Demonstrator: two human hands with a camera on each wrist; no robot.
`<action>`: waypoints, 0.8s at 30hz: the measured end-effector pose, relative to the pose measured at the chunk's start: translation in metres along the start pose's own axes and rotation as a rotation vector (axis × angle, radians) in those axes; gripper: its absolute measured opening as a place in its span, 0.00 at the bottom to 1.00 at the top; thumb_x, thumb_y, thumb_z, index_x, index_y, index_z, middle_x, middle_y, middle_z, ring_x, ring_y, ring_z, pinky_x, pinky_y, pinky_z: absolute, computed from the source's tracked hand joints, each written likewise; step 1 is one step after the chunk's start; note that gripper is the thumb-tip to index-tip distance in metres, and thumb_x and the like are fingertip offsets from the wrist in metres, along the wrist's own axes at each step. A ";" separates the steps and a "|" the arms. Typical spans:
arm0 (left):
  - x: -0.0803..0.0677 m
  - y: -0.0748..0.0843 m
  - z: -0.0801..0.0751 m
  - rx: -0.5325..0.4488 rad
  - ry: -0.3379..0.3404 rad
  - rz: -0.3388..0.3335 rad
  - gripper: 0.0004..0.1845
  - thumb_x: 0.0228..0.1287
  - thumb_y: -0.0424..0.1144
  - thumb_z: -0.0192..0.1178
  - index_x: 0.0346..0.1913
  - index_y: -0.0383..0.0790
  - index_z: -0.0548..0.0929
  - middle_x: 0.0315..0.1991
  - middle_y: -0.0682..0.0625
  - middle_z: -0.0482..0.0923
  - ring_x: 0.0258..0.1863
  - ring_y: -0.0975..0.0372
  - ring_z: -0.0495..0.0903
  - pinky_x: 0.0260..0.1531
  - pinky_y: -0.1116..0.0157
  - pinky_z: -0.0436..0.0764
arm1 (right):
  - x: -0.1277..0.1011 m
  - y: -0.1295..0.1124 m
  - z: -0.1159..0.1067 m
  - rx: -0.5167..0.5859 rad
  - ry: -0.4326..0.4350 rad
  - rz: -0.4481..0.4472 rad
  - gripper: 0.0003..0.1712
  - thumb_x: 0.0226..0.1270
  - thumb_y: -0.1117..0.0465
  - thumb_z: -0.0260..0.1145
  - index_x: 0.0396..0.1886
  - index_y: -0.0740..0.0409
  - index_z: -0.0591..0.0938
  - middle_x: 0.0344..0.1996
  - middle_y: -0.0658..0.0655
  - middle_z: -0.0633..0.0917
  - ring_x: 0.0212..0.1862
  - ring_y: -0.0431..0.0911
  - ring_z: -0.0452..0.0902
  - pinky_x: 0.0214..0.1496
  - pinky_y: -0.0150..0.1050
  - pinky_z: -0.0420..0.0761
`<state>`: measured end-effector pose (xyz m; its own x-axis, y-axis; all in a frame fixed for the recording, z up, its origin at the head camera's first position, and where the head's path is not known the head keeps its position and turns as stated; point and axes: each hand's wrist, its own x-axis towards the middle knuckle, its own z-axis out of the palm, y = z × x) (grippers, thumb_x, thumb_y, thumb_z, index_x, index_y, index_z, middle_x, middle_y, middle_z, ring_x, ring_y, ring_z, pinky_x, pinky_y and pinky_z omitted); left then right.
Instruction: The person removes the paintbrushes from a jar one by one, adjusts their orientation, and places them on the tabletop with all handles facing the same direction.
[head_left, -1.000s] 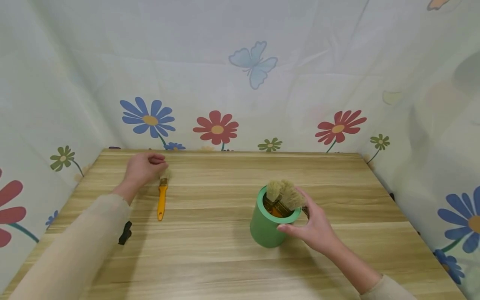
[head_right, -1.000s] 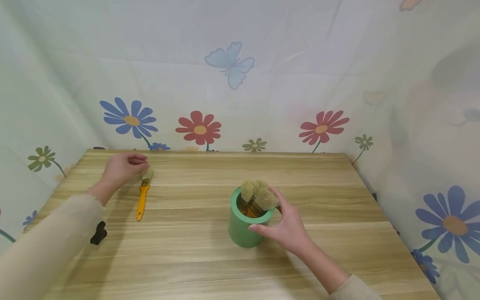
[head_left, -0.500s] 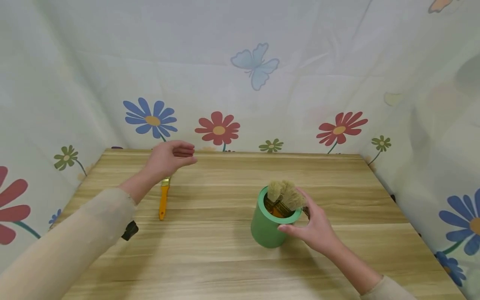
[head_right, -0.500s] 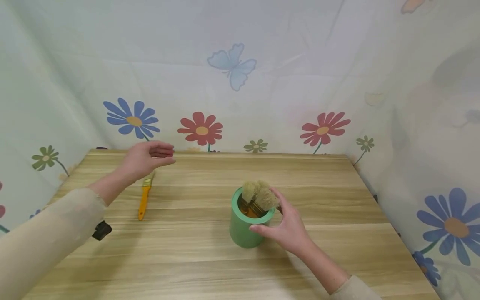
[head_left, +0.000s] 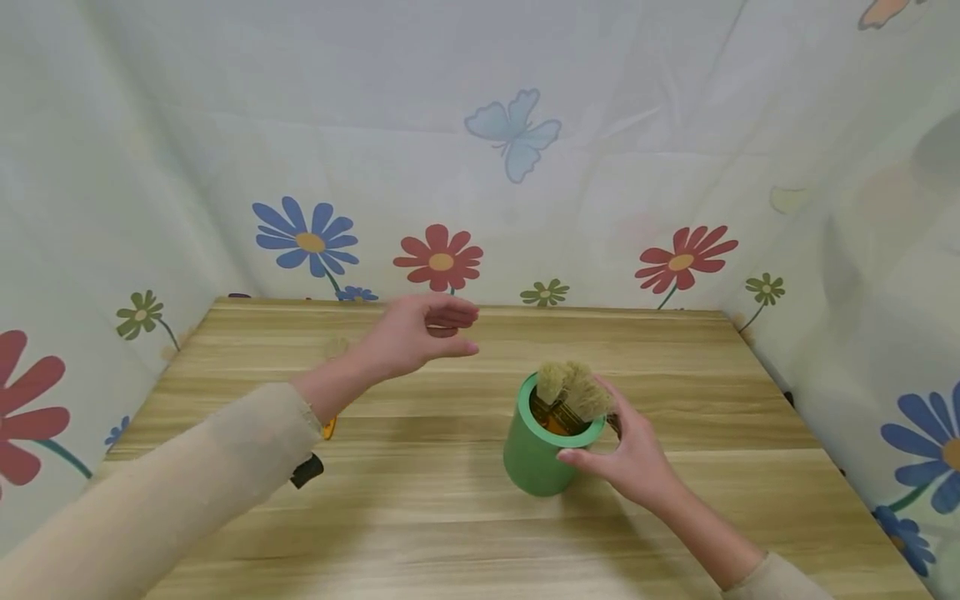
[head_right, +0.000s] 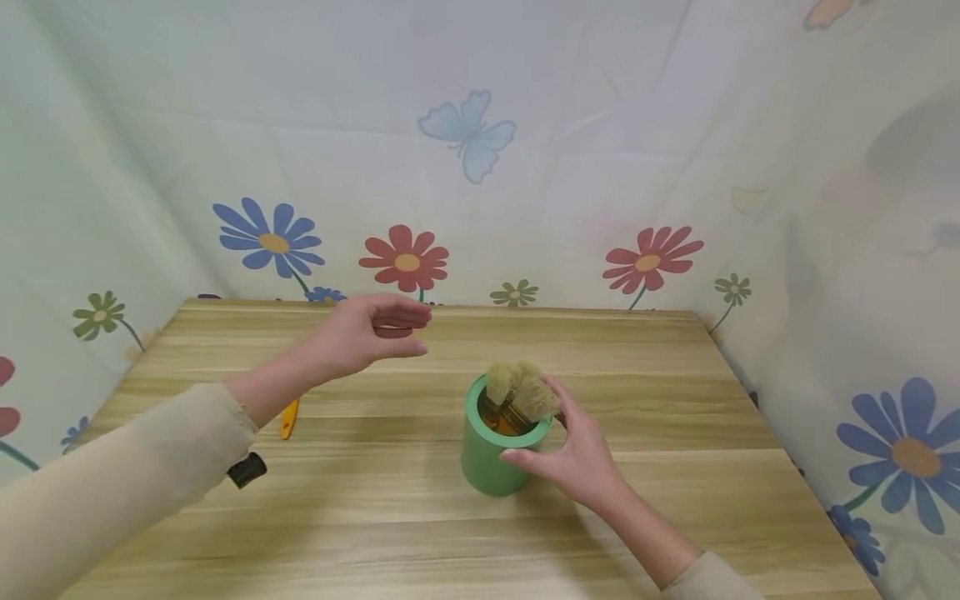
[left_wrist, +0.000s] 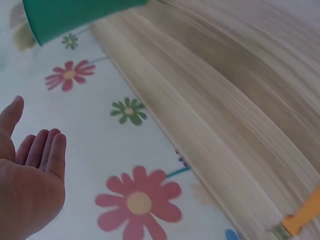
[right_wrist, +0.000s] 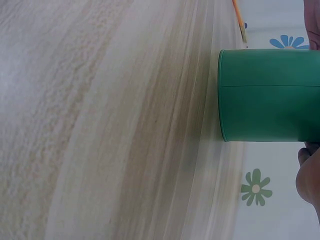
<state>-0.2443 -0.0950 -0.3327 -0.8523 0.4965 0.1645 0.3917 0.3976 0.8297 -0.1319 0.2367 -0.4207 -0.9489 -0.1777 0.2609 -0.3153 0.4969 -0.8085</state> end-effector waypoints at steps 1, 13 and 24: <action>0.001 0.004 0.004 -0.010 -0.010 0.008 0.29 0.64 0.39 0.79 0.67 0.40 0.84 0.61 0.47 0.86 0.62 0.55 0.86 0.64 0.56 0.83 | 0.000 0.000 0.000 -0.001 0.000 0.003 0.58 0.55 0.59 0.87 0.81 0.61 0.65 0.70 0.63 0.79 0.71 0.61 0.76 0.73 0.62 0.74; 0.007 0.023 0.049 -0.053 -0.087 0.128 0.29 0.63 0.38 0.80 0.65 0.38 0.85 0.61 0.47 0.86 0.61 0.57 0.86 0.63 0.61 0.83 | 0.000 0.001 0.002 0.006 -0.004 -0.005 0.56 0.57 0.58 0.87 0.81 0.57 0.66 0.69 0.60 0.80 0.70 0.58 0.77 0.72 0.64 0.74; 0.007 0.029 0.073 -0.002 -0.062 0.164 0.26 0.60 0.41 0.81 0.61 0.41 0.87 0.57 0.50 0.89 0.56 0.61 0.88 0.60 0.65 0.84 | 0.000 0.003 0.002 -0.002 -0.003 -0.036 0.54 0.58 0.58 0.86 0.81 0.55 0.67 0.69 0.56 0.81 0.70 0.52 0.77 0.72 0.51 0.76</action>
<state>-0.2139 -0.0241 -0.3466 -0.7539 0.6011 0.2652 0.5235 0.3059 0.7952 -0.1329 0.2363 -0.4239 -0.9368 -0.1981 0.2884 -0.3495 0.4919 -0.7974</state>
